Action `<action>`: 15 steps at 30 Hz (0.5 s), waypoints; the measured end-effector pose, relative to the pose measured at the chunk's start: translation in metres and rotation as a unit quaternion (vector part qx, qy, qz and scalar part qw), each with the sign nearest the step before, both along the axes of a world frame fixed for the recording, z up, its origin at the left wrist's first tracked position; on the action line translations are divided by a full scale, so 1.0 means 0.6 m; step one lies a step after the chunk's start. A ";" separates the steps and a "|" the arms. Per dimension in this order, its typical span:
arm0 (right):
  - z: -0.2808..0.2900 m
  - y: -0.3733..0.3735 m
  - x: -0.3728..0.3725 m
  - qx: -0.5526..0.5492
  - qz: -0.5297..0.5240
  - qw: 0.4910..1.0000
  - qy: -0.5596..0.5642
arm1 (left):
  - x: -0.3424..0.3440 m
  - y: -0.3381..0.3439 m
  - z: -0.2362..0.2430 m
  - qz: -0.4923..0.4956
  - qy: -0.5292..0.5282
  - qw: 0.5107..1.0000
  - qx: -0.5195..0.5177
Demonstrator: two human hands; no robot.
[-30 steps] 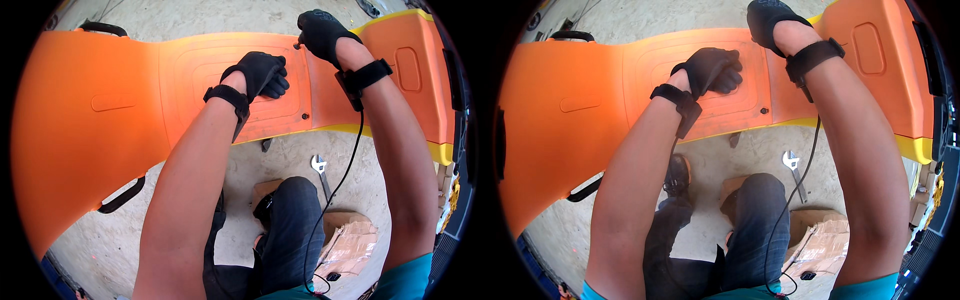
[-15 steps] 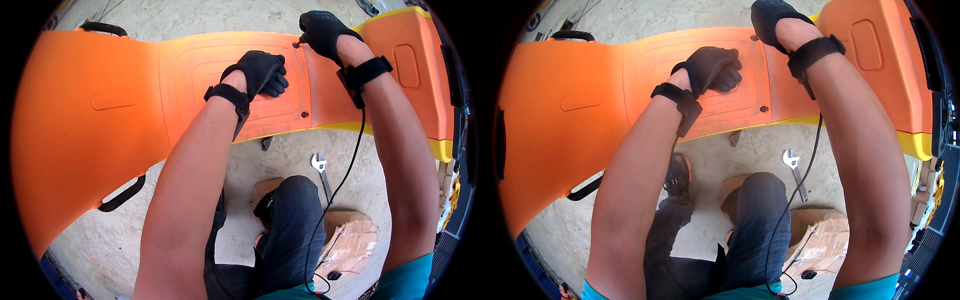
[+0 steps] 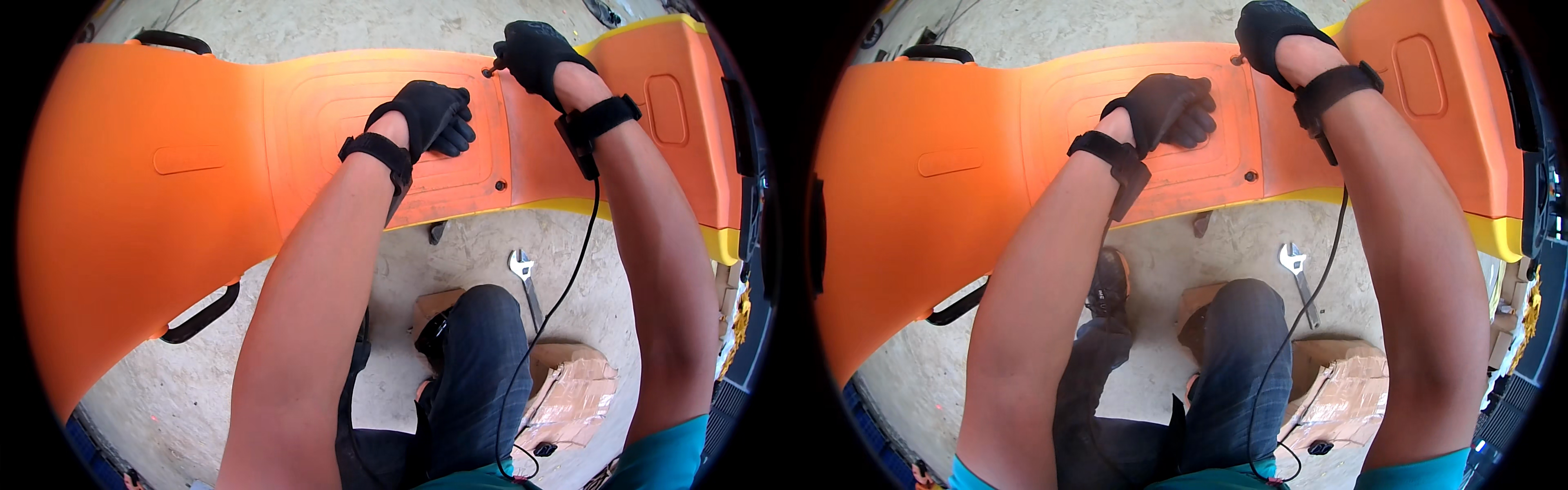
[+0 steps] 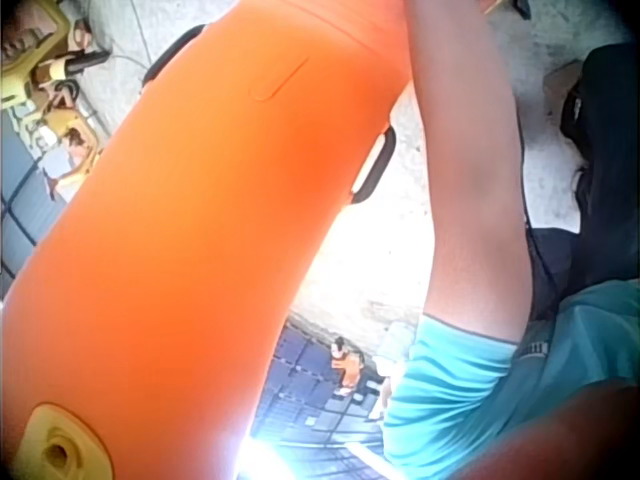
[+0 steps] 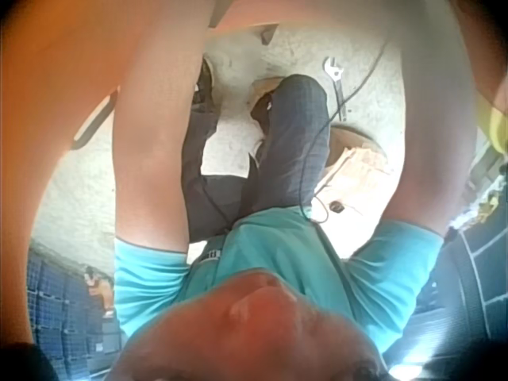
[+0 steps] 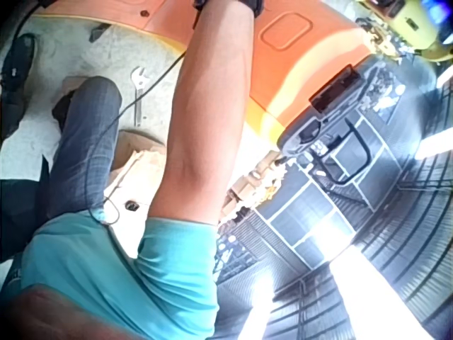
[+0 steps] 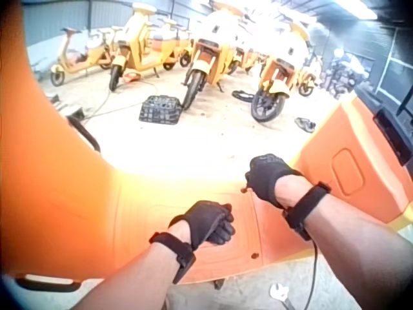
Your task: The person unscrews fasteners from a scooter panel, picks up a yellow front fender, and fits it onto the front wheel fork using a screwdriver.
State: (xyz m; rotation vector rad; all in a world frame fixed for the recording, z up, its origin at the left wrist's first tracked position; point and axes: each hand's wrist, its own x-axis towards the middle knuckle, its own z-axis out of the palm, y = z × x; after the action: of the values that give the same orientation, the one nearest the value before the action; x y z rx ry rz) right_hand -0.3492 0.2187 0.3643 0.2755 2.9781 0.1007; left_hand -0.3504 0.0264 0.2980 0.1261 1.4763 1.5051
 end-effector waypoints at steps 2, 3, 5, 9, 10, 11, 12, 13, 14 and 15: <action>-0.013 0.009 0.006 -0.003 0.078 0.993 0.086 | 0.000 -0.001 -0.002 -0.002 -0.003 1.000 0.005; -0.016 0.013 0.006 -0.029 0.074 0.994 0.079 | -0.001 -0.001 -0.001 -0.005 -0.004 1.000 0.008; -0.016 0.014 0.006 -0.083 0.065 0.992 0.065 | 0.000 -0.002 -0.001 -0.002 -0.006 1.000 0.005; 0.012 0.003 -0.004 0.029 0.060 0.997 -0.049 | 0.002 -0.002 0.003 0.003 -0.002 1.000 -0.013; 0.015 0.006 -0.008 0.006 -0.008 0.994 -0.107 | 0.003 -0.002 0.004 0.002 0.004 1.000 -0.016; 0.021 -0.001 -0.007 -0.017 -0.076 0.984 -0.163 | 0.004 -0.002 0.004 0.003 -0.003 1.000 -0.013; 0.016 0.005 -0.007 0.034 -0.014 0.991 -0.126 | 0.004 -0.003 0.004 0.003 -0.003 1.000 -0.007; 0.015 0.001 -0.003 0.085 0.048 0.991 -0.087 | 0.003 -0.003 0.003 0.004 -0.004 1.000 -0.002; 0.005 0.005 0.000 0.135 0.110 0.984 -0.048 | 0.002 -0.004 0.003 0.003 -0.005 1.000 0.000; -0.006 0.007 0.004 0.101 0.100 0.990 -0.001 | 0.001 -0.004 0.002 0.001 -0.007 1.000 0.001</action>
State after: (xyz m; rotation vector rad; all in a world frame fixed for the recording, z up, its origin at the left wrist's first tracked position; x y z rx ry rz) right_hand -0.3469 0.2228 0.3609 -0.0027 2.9868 0.4262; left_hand -0.3496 0.0242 0.2989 0.1152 1.4633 1.5066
